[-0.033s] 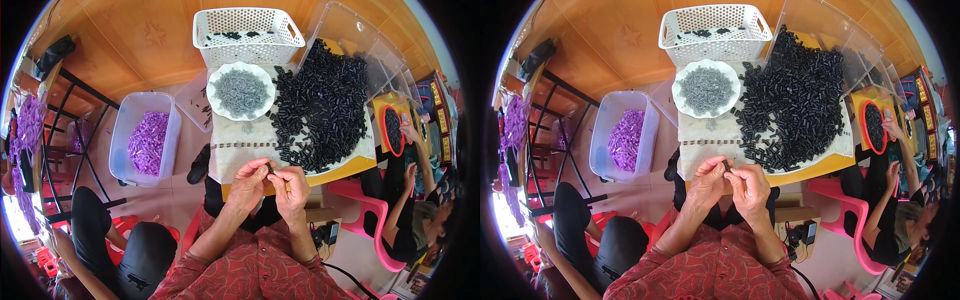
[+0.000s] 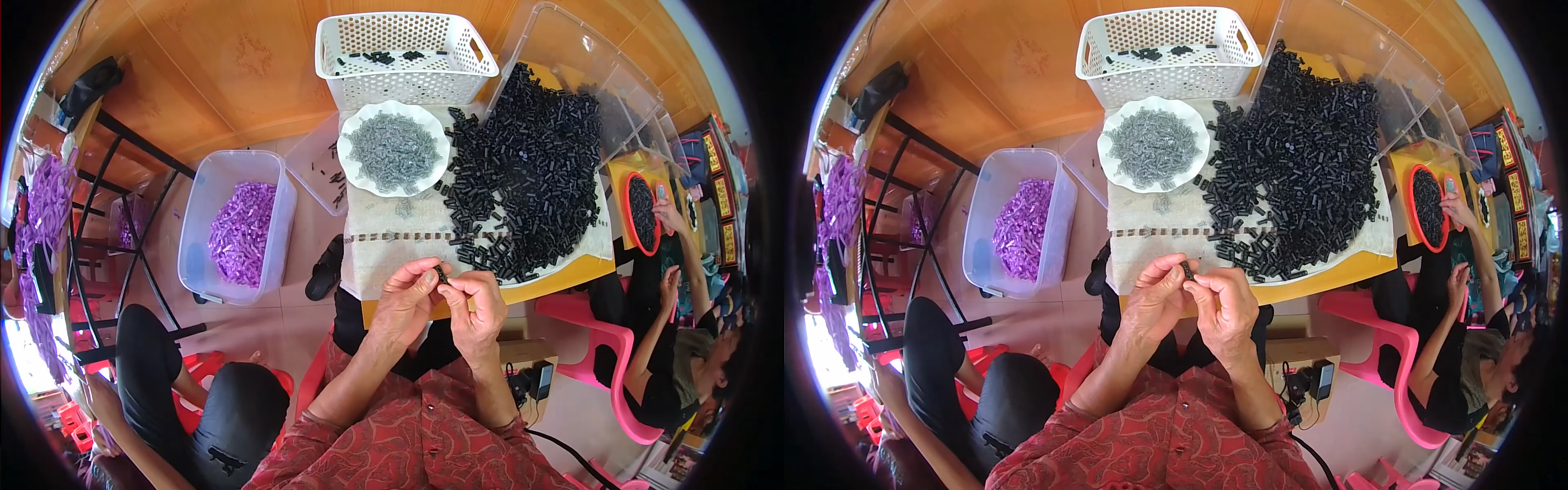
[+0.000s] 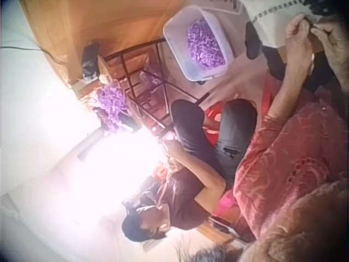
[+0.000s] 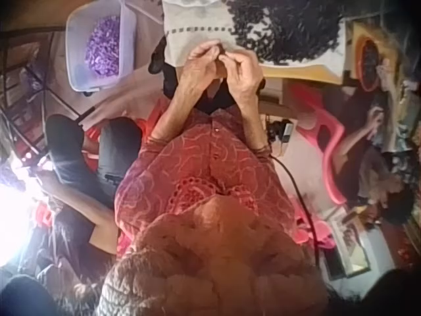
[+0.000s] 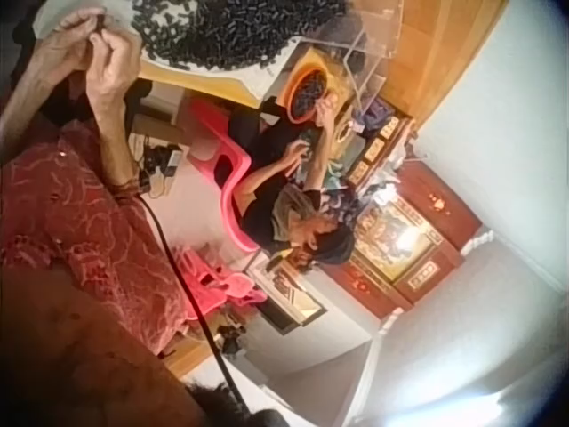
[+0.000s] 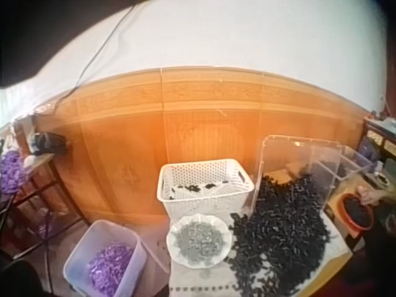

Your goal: Assemble small black plastic components by joining multiple pieces together by hand.

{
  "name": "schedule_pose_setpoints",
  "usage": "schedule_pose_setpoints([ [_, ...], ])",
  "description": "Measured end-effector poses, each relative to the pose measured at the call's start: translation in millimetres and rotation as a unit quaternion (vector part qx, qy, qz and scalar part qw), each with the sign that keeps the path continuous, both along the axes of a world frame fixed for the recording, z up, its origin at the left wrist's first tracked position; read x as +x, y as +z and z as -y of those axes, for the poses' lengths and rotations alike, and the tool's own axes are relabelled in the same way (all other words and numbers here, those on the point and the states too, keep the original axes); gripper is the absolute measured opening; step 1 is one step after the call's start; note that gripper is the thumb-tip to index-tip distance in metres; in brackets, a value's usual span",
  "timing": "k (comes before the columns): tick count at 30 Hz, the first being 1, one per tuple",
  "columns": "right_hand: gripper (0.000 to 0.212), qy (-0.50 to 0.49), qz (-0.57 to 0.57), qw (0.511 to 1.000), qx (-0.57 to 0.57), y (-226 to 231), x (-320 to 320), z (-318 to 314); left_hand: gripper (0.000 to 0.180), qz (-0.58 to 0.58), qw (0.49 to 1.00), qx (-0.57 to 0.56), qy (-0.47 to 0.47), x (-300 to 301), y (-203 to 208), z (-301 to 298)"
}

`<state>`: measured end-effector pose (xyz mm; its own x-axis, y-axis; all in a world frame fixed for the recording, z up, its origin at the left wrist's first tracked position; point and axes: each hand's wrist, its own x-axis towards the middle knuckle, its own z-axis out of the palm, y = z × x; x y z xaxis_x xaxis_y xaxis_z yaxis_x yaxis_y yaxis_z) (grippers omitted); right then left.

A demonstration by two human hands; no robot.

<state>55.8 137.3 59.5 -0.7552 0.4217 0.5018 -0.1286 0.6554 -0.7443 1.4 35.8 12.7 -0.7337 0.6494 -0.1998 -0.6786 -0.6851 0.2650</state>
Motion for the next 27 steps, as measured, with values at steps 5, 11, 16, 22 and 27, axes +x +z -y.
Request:
schedule_pose_setpoints([
  [5, 0.014, 0.003, 0.015, 1.0, -0.017, -1.3, 2.9, 2.1, 0.02, 0.027, 0.999, 0.015, -0.023, 0.3, -3.5, 0.0],
  [11, 0.014, -0.005, 0.015, 0.999, -0.041, -4.3, 3.7, 4.4, 0.021, 0.095, 0.995, 0.015, -0.025, 0.5, 0.1, -0.5],
  [16, 0.014, 0.0, 0.007, 1.0, -0.03, -3.5, 0.0, 6.5, 0.02, 0.098, 0.995, 0.02, -0.019, 0.5, 0.4, 0.7],
  [22, 0.014, -0.007, -0.006, 1.0, -0.011, -5.8, -1.0, 8.1, 0.02, 0.091, 0.996, 0.011, -0.007, 1.7, -1.2, -0.1],
  [27, 0.015, -0.011, -0.002, 1.0, -0.005, -4.1, -0.4, 9.2, 0.02, 0.095, 0.995, 0.004, -0.012, 1.4, -1.0, 0.6],
])
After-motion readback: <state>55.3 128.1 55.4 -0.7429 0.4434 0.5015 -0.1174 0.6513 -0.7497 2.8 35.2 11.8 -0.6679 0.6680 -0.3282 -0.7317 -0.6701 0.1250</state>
